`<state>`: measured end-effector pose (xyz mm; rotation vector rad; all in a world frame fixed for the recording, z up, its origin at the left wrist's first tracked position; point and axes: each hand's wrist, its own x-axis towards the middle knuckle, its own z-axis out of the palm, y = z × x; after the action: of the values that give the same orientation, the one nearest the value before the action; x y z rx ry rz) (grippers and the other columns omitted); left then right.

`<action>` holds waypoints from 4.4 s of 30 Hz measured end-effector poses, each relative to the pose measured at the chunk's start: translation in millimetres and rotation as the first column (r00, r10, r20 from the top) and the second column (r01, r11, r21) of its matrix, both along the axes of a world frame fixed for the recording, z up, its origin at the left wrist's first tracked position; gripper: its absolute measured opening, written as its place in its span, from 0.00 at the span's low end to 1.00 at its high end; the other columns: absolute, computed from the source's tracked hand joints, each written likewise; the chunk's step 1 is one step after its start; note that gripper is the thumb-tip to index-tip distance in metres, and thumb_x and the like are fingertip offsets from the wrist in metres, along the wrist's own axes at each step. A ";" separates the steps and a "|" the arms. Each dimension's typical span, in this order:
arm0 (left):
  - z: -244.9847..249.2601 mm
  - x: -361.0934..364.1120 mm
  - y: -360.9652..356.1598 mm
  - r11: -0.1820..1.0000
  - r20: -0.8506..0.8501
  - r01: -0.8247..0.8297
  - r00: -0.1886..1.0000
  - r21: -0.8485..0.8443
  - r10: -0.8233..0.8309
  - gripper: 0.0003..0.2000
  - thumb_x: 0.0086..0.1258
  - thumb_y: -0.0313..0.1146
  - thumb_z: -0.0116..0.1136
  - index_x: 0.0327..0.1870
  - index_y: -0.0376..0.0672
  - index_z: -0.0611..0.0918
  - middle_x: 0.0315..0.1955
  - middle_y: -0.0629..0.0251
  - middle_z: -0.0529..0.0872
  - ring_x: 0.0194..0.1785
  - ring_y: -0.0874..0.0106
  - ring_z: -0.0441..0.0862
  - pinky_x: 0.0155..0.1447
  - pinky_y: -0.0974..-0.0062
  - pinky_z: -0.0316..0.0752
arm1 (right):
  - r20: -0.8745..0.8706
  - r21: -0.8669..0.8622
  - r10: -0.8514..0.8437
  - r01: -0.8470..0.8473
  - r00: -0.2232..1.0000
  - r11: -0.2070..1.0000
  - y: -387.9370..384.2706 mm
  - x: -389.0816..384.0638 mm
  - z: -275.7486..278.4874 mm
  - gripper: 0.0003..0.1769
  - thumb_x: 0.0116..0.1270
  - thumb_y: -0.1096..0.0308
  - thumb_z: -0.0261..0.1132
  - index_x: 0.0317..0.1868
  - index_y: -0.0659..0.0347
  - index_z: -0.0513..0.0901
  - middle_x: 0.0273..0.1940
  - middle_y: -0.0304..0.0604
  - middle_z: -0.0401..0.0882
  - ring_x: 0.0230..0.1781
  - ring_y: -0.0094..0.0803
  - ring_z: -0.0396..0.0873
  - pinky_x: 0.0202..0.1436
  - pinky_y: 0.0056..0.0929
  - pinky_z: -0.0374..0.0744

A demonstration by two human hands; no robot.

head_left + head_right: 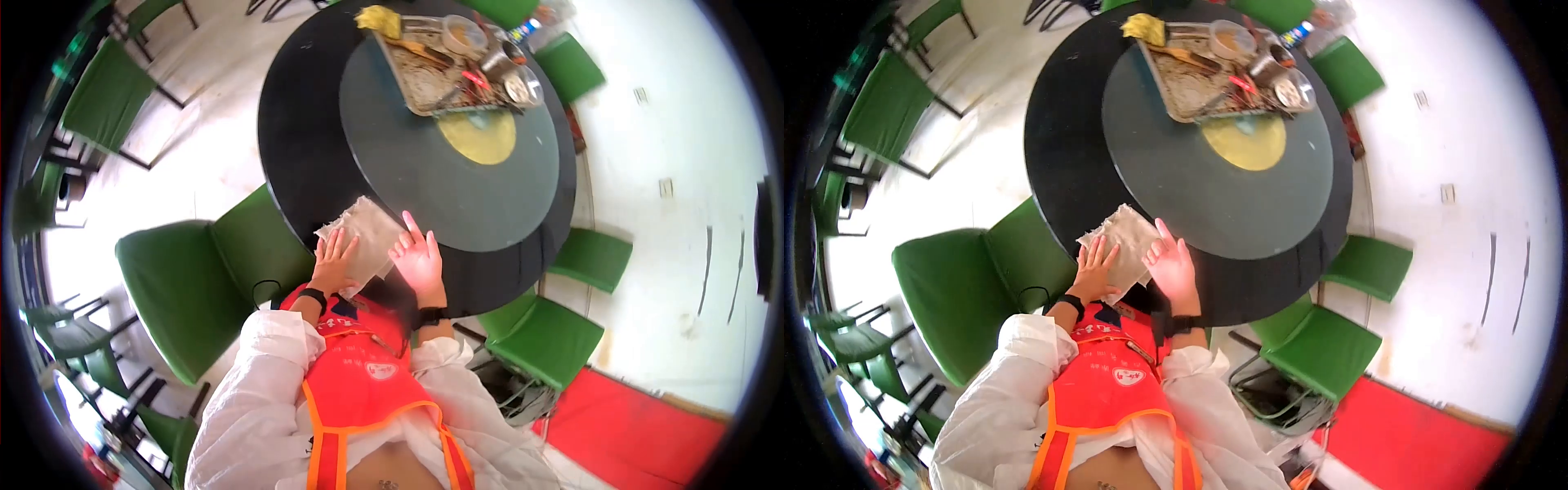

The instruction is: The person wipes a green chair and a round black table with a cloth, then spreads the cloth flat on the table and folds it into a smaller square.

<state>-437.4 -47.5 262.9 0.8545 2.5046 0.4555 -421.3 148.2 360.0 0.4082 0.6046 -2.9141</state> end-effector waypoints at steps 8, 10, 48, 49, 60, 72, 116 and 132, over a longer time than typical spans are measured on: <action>-4.0 -11.5 0.7 0.987 -0.028 0.123 0.992 -0.099 -0.127 0.62 0.35 0.61 0.69 0.72 0.53 0.43 0.71 0.50 0.35 0.74 0.55 0.31 0.69 0.45 0.33 | -0.106 0.030 -0.168 0.172 0.980 0.985 -13.2 39.4 36.9 0.35 0.70 0.48 0.43 0.69 0.63 0.52 0.31 0.34 0.63 0.32 0.25 0.60 0.42 0.26 0.62; -2.5 -14.0 0.4 0.985 -0.015 0.137 0.990 -0.106 -0.139 0.62 0.35 0.60 0.70 0.72 0.54 0.43 0.70 0.49 0.35 0.74 0.54 0.31 0.69 0.45 0.33 | -0.065 0.094 -0.190 0.196 0.980 0.976 -15.3 44.6 35.7 0.34 0.70 0.51 0.45 0.69 0.64 0.52 0.30 0.34 0.65 0.32 0.26 0.62 0.43 0.27 0.64; 3.3 -50.7 -34.2 0.975 -0.003 -0.084 0.996 -0.207 0.085 0.59 0.38 0.50 0.73 0.71 0.60 0.44 0.72 0.67 0.35 0.74 0.61 0.34 0.66 0.39 0.46 | 0.756 0.483 -0.336 -0.825 0.562 -0.293 -14.6 152.5 -75.5 0.44 0.57 0.69 0.55 0.71 0.39 0.43 0.39 0.54 0.81 0.39 0.47 0.81 0.41 0.43 0.77; 4.4 -50.5 -34.6 0.974 0.000 -0.070 0.997 -0.216 0.072 0.59 0.38 0.50 0.73 0.71 0.60 0.44 0.72 0.67 0.35 0.74 0.61 0.34 0.66 0.39 0.46 | 0.773 0.470 -0.336 -0.841 0.538 -0.267 -12.4 159.1 -76.1 0.44 0.57 0.69 0.55 0.71 0.39 0.44 0.39 0.53 0.81 0.39 0.46 0.81 0.41 0.43 0.77; 11.3 -59.8 -24.1 0.941 0.038 0.061 0.998 -0.332 -0.052 0.55 0.39 0.37 0.75 0.70 0.60 0.49 0.71 0.51 0.36 0.73 0.49 0.36 0.67 0.45 0.50 | 0.756 0.420 -0.292 -0.776 0.586 -0.471 -15.3 167.1 -84.2 0.35 0.60 0.69 0.53 0.69 0.44 0.56 0.38 0.50 0.82 0.37 0.44 0.82 0.37 0.42 0.77; 6.2 -60.2 -30.7 0.966 0.050 0.065 0.997 -0.250 -0.055 0.56 0.39 0.35 0.75 0.70 0.66 0.48 0.71 0.52 0.35 0.73 0.48 0.35 0.67 0.45 0.51 | 0.757 0.456 -0.249 -0.762 0.604 -0.460 -4.6 191.0 -82.4 0.33 0.61 0.70 0.49 0.69 0.44 0.56 0.38 0.51 0.82 0.36 0.46 0.81 0.38 0.43 0.77; -4.5 -65.8 -36.9 0.964 0.027 0.104 0.995 -0.245 -0.100 0.54 0.42 0.33 0.74 0.70 0.66 0.50 0.71 0.53 0.37 0.73 0.50 0.38 0.68 0.52 0.52 | 0.609 0.666 -0.472 -0.734 0.638 -0.133 -23.3 190.5 -85.7 0.36 0.63 0.68 0.49 0.69 0.29 0.51 0.35 0.53 0.81 0.33 0.47 0.81 0.35 0.43 0.76; -6.5 -79.8 -42.9 0.937 0.088 0.304 0.952 -0.173 -0.292 0.50 0.42 0.31 0.70 0.70 0.49 0.54 0.65 0.36 0.52 0.73 0.51 0.38 0.73 0.59 0.34 | 0.576 0.704 -0.236 -0.622 0.783 -0.343 -46.8 165.7 -100.0 0.44 0.56 0.72 0.54 0.70 0.31 0.47 0.39 0.58 0.80 0.41 0.51 0.80 0.43 0.43 0.77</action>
<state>-517.2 -90.3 256.4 1.1035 2.2651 0.1424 -255.6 101.4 259.9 0.9848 2.5077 -0.7980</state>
